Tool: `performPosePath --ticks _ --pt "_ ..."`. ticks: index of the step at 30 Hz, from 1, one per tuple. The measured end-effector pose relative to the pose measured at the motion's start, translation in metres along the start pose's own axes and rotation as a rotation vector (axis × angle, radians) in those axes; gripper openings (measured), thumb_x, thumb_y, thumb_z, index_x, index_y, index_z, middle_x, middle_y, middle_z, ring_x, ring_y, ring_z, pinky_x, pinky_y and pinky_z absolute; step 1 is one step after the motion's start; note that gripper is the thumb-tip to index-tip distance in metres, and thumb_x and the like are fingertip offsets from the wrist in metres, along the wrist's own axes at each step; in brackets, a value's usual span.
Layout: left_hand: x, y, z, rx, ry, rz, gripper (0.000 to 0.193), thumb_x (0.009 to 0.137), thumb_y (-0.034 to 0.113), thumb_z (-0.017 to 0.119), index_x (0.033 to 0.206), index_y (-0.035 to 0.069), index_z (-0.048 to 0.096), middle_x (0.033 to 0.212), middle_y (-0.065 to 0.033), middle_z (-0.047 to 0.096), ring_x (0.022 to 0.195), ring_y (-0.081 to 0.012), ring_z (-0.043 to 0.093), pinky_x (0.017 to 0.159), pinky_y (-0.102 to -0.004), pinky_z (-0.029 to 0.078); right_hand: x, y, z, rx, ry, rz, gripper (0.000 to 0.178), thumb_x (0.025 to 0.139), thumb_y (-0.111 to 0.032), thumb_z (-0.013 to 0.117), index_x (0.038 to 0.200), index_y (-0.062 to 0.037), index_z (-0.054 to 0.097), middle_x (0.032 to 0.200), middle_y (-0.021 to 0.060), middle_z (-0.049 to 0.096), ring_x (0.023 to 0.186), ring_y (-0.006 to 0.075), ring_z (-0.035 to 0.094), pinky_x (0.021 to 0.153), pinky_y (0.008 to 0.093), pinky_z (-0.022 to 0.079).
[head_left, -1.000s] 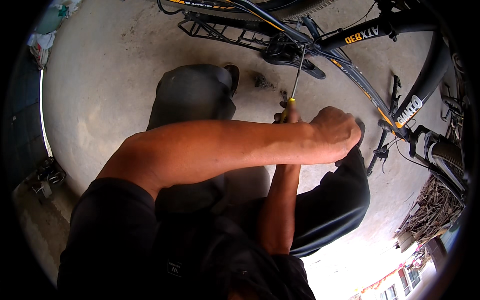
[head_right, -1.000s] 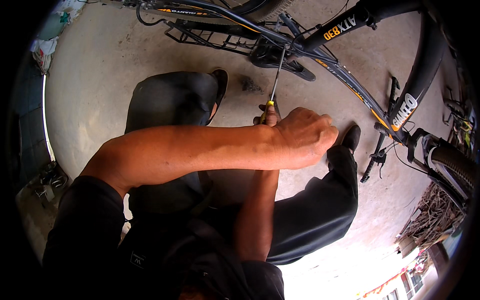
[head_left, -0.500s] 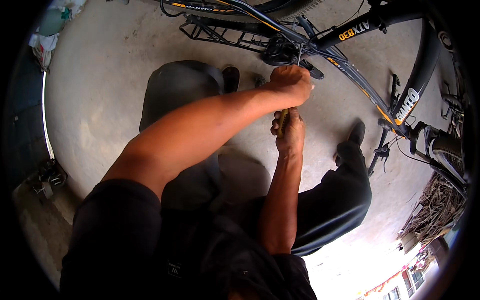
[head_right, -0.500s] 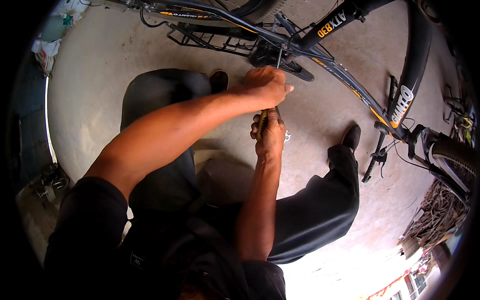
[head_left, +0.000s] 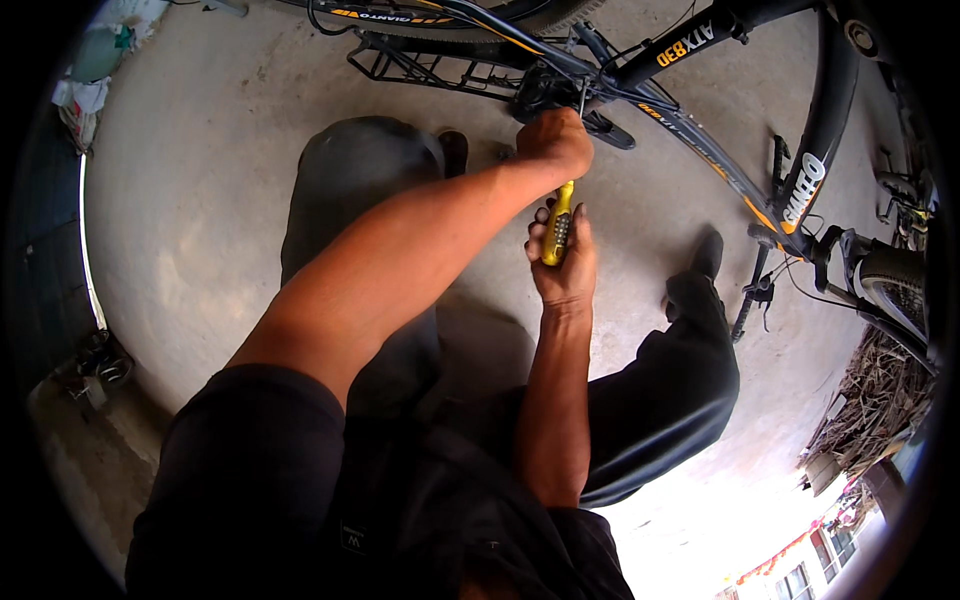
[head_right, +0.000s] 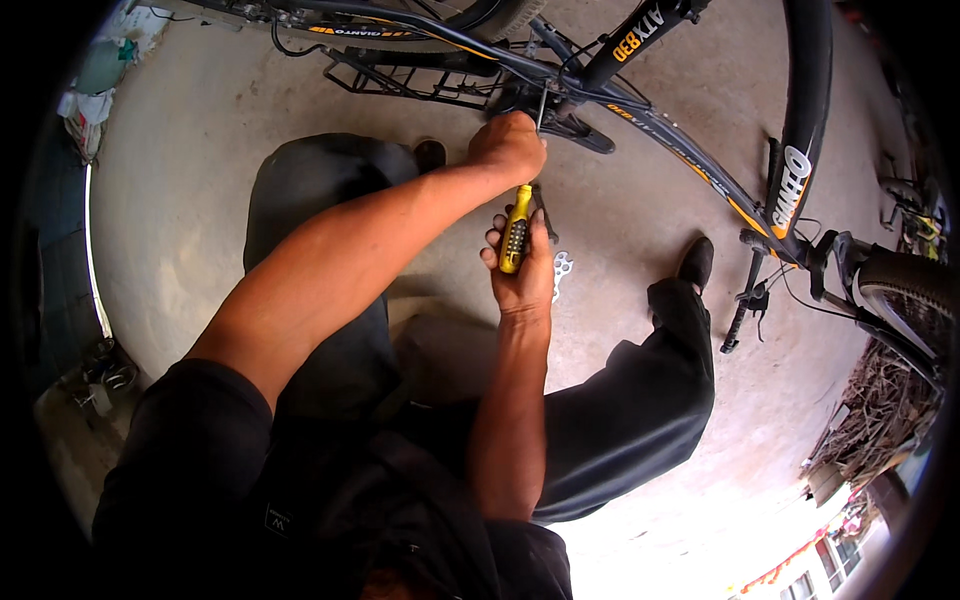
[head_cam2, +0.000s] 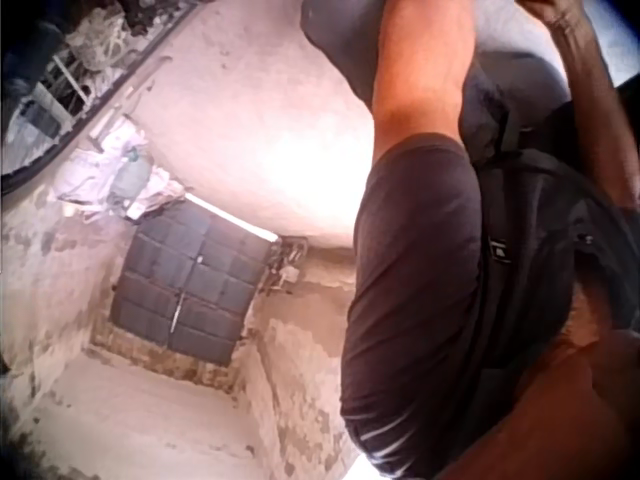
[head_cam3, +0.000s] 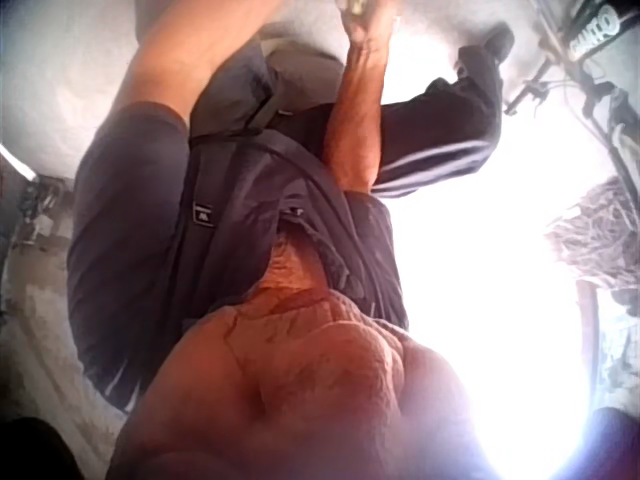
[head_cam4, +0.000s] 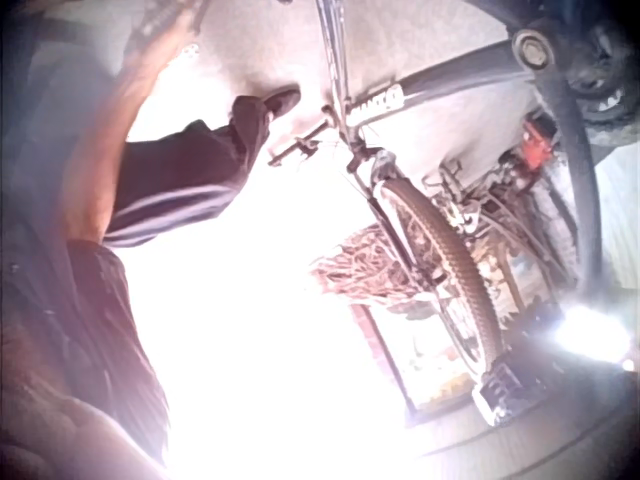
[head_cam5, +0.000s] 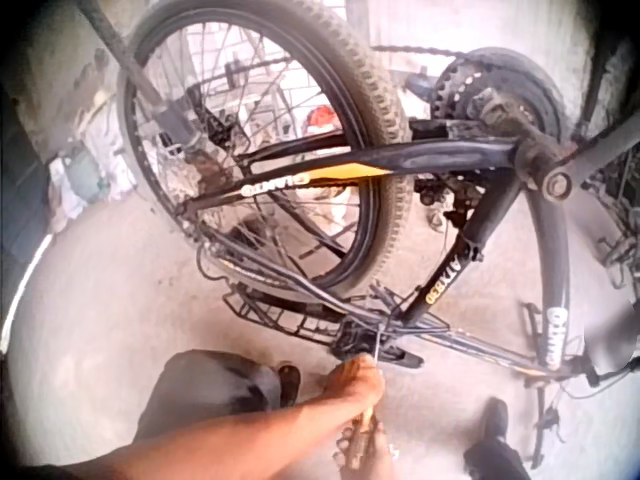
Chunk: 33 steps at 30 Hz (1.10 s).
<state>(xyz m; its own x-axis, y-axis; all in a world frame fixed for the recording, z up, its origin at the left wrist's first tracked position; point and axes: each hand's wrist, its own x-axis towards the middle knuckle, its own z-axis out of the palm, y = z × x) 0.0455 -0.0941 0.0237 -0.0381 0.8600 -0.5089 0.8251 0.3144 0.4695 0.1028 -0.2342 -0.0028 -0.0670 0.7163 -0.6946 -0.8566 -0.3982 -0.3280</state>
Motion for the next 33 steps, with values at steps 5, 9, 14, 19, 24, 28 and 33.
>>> performPosePath --ticks 5,9,14,19,24,28,33 --pt "0.002 -0.001 -0.003 -0.019 -0.038 -0.027 0.028 0.085 0.03 0.059 0.095 0.006 0.068 0.105 -0.0158 0.065 0.101 -0.0324 0.061 0.086 -0.0406 0.049 -0.005 0.013 -0.015 0.184 -0.22 0.176 0.051 0.092 -0.051 0.048 0.11 -0.0036 0.054 0.068 0.0012 0.05 0.046 0.0073 0.036 0.039 0.0192 0.031" --pt "0.004 -0.004 0.003 -0.034 -0.019 -0.037 0.028 0.085 0.03 0.058 0.097 0.006 0.068 0.105 -0.016 0.065 0.101 -0.0326 0.061 0.087 -0.0406 0.049 -0.002 0.014 -0.022 0.093 -0.199 0.121 0.048 0.092 -0.052 0.047 0.106 -0.0056 0.054 0.063 -0.0012 0.044 0.042 0.0058 0.028 0.037 0.0195 0.025" --pt "0.004 -0.004 0.004 -0.073 -0.008 -0.054 0.028 0.085 0.029 0.059 0.097 0.005 0.067 0.106 -0.0171 0.065 0.102 -0.033 0.061 0.087 -0.0407 0.049 -0.006 0.01 -0.014 -0.041 -0.075 0.073 0.046 0.092 -0.051 0.049 0.102 -0.0059 0.053 0.06 -0.0019 0.041 0.041 0.0056 0.026 0.037 0.0195 0.024" --pt "0.003 -0.003 0.003 -0.086 -0.023 -0.043 0.028 0.084 0.029 0.059 0.096 0.005 0.067 0.105 -0.0174 0.065 0.102 -0.0329 0.061 0.087 -0.0405 0.049 -0.008 0.011 -0.006 -0.129 0.022 0.035 0.046 0.092 -0.051 0.05 0.101 -0.0064 0.053 0.056 -0.0043 0.035 0.041 0.005 0.024 0.037 0.0194 0.022" --pt "0.002 -0.002 0.002 -0.074 -0.035 -0.043 0.028 0.084 0.029 0.059 0.096 0.005 0.067 0.104 -0.0172 0.065 0.101 -0.0328 0.061 0.087 -0.0404 0.049 -0.007 0.013 -0.002 -0.192 0.068 -0.009 0.045 0.092 -0.051 0.05 0.1 -0.0067 0.053 0.055 -0.0055 0.032 0.042 0.005 0.025 0.038 0.0193 0.022" --pt "0.002 -0.003 0.002 -0.066 -0.031 -0.039 0.028 0.084 0.029 0.059 0.096 0.004 0.067 0.104 -0.0171 0.065 0.101 -0.033 0.061 0.087 -0.0403 0.049 -0.007 0.014 0.0 -0.223 0.099 -0.023 0.043 0.092 -0.049 0.05 0.099 -0.0069 0.053 0.056 -0.0055 0.033 0.042 0.0049 0.025 0.039 0.0198 0.022" --pt "0.004 -0.003 0.004 -0.06 -0.03 -0.043 0.029 0.084 0.029 0.059 0.096 0.005 0.067 0.105 -0.0167 0.065 0.101 -0.0329 0.061 0.087 -0.0401 0.049 -0.009 0.015 0.002 -0.263 0.126 -0.054 0.041 0.091 -0.048 0.052 0.098 -0.0072 0.054 0.055 -0.0056 0.032 0.042 0.0048 0.024 0.04 0.0204 0.021"
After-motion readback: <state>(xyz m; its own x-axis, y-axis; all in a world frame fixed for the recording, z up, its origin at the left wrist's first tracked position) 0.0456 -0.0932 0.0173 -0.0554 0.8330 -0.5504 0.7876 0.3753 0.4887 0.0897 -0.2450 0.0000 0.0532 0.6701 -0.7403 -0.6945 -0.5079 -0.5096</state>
